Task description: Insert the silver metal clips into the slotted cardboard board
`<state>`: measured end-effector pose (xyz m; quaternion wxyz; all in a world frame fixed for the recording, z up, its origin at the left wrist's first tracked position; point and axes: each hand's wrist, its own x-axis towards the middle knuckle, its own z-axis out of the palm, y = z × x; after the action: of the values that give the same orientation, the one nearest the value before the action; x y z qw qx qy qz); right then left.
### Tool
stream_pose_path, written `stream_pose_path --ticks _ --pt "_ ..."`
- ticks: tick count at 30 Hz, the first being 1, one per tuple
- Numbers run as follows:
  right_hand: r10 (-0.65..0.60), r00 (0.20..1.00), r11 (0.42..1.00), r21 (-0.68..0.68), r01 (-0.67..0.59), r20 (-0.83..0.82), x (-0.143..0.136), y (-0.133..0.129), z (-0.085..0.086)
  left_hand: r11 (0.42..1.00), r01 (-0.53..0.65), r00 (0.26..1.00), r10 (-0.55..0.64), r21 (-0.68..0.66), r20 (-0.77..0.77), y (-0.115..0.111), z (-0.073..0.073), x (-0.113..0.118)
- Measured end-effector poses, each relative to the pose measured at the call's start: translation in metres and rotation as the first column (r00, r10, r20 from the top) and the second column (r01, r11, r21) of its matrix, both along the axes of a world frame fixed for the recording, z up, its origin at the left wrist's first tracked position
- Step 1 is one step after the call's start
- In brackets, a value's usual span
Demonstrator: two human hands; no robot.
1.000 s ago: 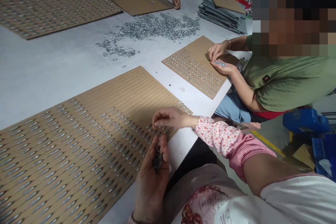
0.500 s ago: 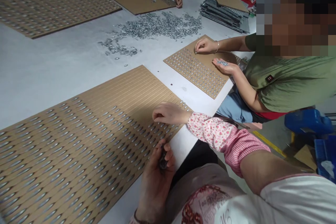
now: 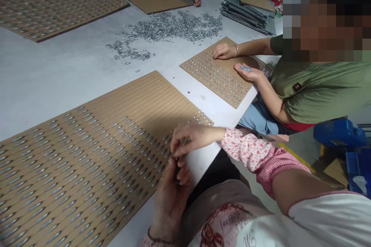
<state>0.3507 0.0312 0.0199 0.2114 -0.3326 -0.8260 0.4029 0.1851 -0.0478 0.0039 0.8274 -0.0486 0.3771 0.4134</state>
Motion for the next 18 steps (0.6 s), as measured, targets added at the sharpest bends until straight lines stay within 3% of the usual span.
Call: stream_pose_path --ticks 5,8,10,12,15,18 --pt "-0.001 0.995 0.996 0.085 -0.008 0.104 -0.003 -0.016 0.004 0.999 0.045 0.999 -0.046 -0.007 -0.004 -0.003 -0.001 0.004" --pt "-0.006 0.997 0.996 0.093 -0.001 0.073 -0.006 -0.02 0.001 0.999 0.048 0.999 -0.048 0.008 -0.023 -0.005 -0.001 0.003" --pt "-0.027 1.0 0.999 0.029 0.027 0.002 -0.006 -0.021 -0.001 1.0 0.028 0.999 -0.028 0.013 -0.035 -0.006 0.0 0.002" --pt "-0.115 0.988 0.988 -0.119 0.102 -0.105 -0.004 -0.019 -0.002 1.0 0.01 0.999 -0.008 0.028 -0.05 -0.006 0.001 0.001" --pt "-0.324 0.917 0.916 -0.32 0.242 -0.235 0.004 -0.008 -0.006 0.998 0.003 0.998 0.0 0.056 -0.057 -0.005 0.0 0.0" --pt "-0.448 0.885 0.878 -0.249 0.408 -0.128 0.015 0.012 -0.012 0.999 0.009 0.997 -0.006 0.037 -0.074 -0.004 -0.002 0.0"
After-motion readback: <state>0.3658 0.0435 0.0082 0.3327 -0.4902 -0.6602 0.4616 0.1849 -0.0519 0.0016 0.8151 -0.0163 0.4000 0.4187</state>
